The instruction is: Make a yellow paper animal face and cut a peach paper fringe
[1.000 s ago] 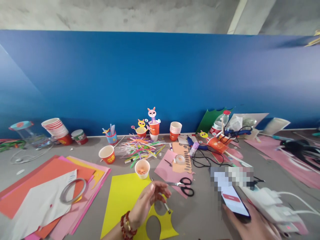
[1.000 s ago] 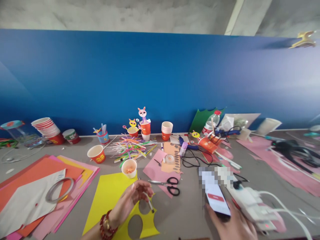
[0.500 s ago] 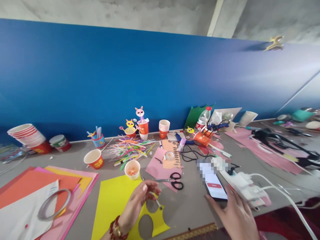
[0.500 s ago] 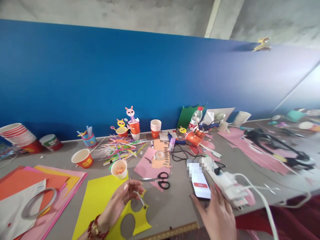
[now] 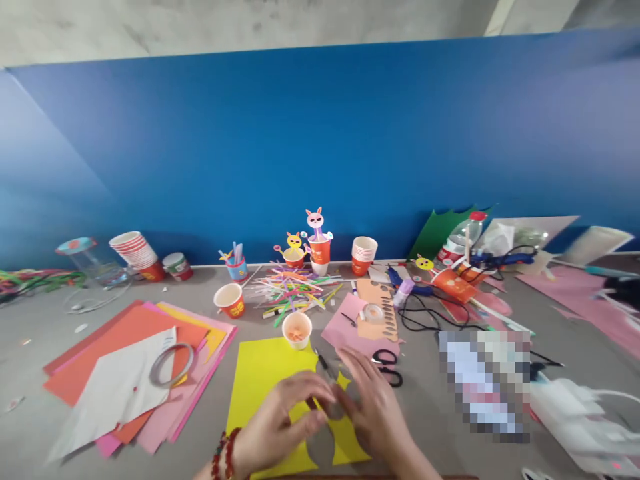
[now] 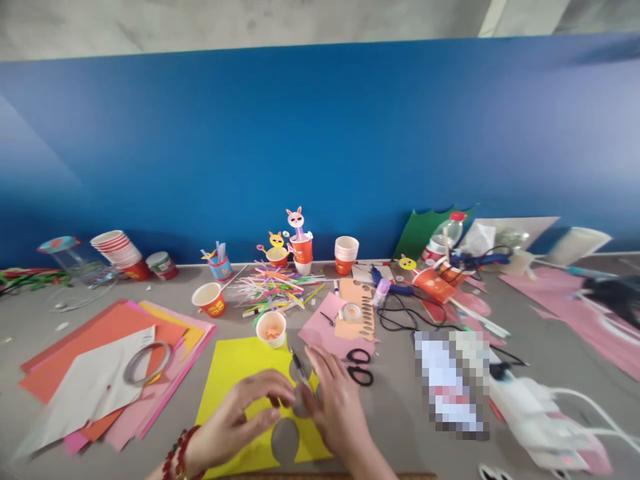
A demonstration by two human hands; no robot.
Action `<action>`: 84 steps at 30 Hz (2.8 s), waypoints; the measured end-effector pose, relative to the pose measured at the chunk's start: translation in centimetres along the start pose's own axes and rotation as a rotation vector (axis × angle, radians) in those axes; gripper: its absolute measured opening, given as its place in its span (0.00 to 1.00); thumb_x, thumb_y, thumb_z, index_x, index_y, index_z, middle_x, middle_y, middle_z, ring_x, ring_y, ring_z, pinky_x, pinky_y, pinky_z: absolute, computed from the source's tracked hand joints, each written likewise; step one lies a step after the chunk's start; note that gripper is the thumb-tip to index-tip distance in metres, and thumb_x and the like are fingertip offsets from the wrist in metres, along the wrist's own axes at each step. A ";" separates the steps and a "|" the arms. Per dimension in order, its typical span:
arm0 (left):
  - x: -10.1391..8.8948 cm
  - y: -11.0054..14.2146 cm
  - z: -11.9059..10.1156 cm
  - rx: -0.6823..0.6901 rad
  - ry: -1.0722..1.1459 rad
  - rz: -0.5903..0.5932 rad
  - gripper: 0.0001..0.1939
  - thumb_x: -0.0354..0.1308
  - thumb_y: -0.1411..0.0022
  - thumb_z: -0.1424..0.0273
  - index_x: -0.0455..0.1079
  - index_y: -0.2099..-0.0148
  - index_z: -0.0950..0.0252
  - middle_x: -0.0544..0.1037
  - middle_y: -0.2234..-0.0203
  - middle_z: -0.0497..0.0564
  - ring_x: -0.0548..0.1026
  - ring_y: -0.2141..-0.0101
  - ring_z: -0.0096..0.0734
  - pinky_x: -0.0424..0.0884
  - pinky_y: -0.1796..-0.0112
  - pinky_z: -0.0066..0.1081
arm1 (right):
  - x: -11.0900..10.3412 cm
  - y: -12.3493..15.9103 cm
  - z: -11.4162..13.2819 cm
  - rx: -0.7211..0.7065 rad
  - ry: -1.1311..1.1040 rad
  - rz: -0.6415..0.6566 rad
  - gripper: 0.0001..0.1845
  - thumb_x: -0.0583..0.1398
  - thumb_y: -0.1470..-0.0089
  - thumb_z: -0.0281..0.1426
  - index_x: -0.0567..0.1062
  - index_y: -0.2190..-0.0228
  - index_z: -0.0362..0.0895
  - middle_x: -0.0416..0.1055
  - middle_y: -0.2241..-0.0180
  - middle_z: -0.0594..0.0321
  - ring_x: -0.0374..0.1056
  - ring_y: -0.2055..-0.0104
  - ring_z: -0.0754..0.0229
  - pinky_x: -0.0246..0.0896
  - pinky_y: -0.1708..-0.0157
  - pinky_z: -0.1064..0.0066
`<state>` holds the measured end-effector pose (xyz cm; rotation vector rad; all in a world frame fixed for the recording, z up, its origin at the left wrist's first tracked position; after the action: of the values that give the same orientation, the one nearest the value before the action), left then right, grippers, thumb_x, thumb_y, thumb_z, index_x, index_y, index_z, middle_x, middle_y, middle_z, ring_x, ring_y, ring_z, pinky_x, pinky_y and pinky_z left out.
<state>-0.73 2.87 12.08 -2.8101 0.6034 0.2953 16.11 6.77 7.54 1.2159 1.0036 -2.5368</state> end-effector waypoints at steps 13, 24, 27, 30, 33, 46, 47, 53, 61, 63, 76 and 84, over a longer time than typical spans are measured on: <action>-7.7 -1.8 10.6 -0.025 -0.522 -0.385 0.37 0.61 0.40 0.66 0.48 0.34 0.57 0.65 0.41 0.60 0.70 0.46 0.46 0.72 0.50 0.44 | 6.6 -9.1 1.1 -0.071 -0.266 0.186 0.43 0.60 0.52 0.20 0.55 0.36 0.50 0.67 0.43 0.54 0.63 0.42 0.47 0.62 0.44 0.54; -7.2 -2.4 9.1 0.007 -0.457 -0.312 0.32 0.61 0.41 0.69 0.53 0.38 0.60 0.69 0.45 0.60 0.69 0.45 0.47 0.68 0.47 0.46 | 6.1 -8.4 1.2 -0.138 -0.334 0.167 0.43 0.62 0.52 0.25 0.55 0.37 0.46 0.63 0.40 0.51 0.59 0.39 0.46 0.57 0.41 0.52; -7.0 -2.6 9.3 -0.031 -0.449 -0.290 0.34 0.63 0.42 0.66 0.53 0.38 0.61 0.71 0.46 0.60 0.72 0.47 0.48 0.71 0.49 0.44 | 6.4 -8.2 0.6 -0.097 -0.334 0.192 0.43 0.65 0.51 0.31 0.55 0.37 0.46 0.64 0.41 0.51 0.60 0.40 0.45 0.59 0.41 0.53; -8.2 -2.4 9.3 -0.022 -0.490 -0.387 0.31 0.62 0.42 0.64 0.55 0.40 0.61 0.73 0.48 0.58 0.75 0.50 0.46 0.73 0.52 0.41 | 6.2 -8.2 -0.3 -0.067 -0.362 0.201 0.43 0.64 0.47 0.38 0.53 0.36 0.47 0.65 0.42 0.51 0.64 0.43 0.47 0.63 0.45 0.56; -10.4 -1.7 9.3 -0.028 -0.544 -0.529 0.27 0.60 0.40 0.63 0.56 0.41 0.62 0.73 0.49 0.58 0.74 0.49 0.46 0.72 0.51 0.42 | 6.2 -8.3 -1.1 -0.031 -0.390 0.207 0.38 0.61 0.42 0.38 0.53 0.36 0.49 0.68 0.44 0.53 0.68 0.47 0.50 0.67 0.49 0.59; -7.8 -2.5 10.9 -0.131 -0.179 -0.413 0.29 0.64 0.43 0.61 0.60 0.42 0.62 0.77 0.53 0.57 0.77 0.56 0.45 0.75 0.57 0.39 | 6.6 -8.3 -0.6 -0.001 -0.410 0.186 0.34 0.61 0.44 0.37 0.58 0.38 0.49 0.68 0.44 0.53 0.69 0.48 0.49 0.69 0.50 0.58; -8.5 -2.6 11.2 -0.138 -0.115 -0.469 0.29 0.63 0.43 0.60 0.61 0.43 0.62 0.77 0.55 0.57 0.78 0.58 0.43 0.76 0.59 0.38 | 6.5 -8.4 -1.2 0.031 -0.430 0.171 0.33 0.60 0.43 0.37 0.58 0.39 0.49 0.70 0.46 0.53 0.71 0.51 0.50 0.70 0.53 0.59; -12.0 -1.8 12.3 -0.076 -0.001 -0.674 0.28 0.55 0.37 0.54 0.57 0.41 0.63 0.73 0.50 0.58 0.74 0.51 0.43 0.73 0.54 0.39 | 6.1 -8.7 -4.3 0.200 -0.480 0.046 0.19 0.56 0.38 0.36 0.68 0.47 0.46 0.75 0.55 0.54 0.74 0.60 0.54 0.72 0.60 0.63; -9.4 -1.2 11.8 -0.085 -0.171 -0.487 0.32 0.63 0.42 0.60 0.56 0.40 0.62 0.71 0.47 0.58 0.72 0.49 0.46 0.71 0.50 0.42 | 5.1 -9.4 -3.2 0.150 -0.343 0.178 0.10 0.55 0.40 0.31 0.76 0.60 0.47 0.78 0.59 0.58 0.74 0.61 0.54 0.68 0.61 0.66; -8.4 -1.4 11.4 -0.104 -0.288 -0.390 0.32 0.63 0.42 0.61 0.56 0.40 0.61 0.71 0.47 0.58 0.72 0.48 0.46 0.70 0.49 0.43 | 4.7 -9.4 -2.8 0.133 -0.262 0.270 0.10 0.56 0.42 0.29 0.76 0.61 0.46 0.78 0.62 0.58 0.74 0.65 0.55 0.66 0.65 0.67; -7.0 -2.4 11.4 -0.154 -0.488 -0.245 0.29 0.61 0.40 0.62 0.57 0.40 0.62 0.73 0.50 0.59 0.74 0.51 0.49 0.72 0.53 0.44 | 4.7 -4.3 -1.6 0.204 0.102 0.443 0.09 0.60 0.49 0.30 0.72 0.62 0.44 0.76 0.68 0.57 0.71 0.65 0.51 0.56 0.70 0.69; -7.1 -2.3 12.0 -0.153 -0.486 -0.261 0.30 0.61 0.41 0.63 0.57 0.40 0.62 0.73 0.49 0.58 0.74 0.50 0.48 0.71 0.52 0.44 | 4.1 -4.4 -2.0 0.172 -0.052 0.384 0.12 0.59 0.48 0.27 0.73 0.60 0.46 0.75 0.69 0.60 0.70 0.67 0.55 0.57 0.69 0.71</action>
<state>-7.83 10.95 2.90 -2.7541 0.1085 0.9640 12.89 11.95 5.84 1.2377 0.4884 -2.3679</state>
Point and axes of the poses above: each hand's wrist, its own y-axis away from the middle knuckle, its own x-axis out of the palm, z = x × y, the point moved 5 cm from there along -y, towards the middle knuckle
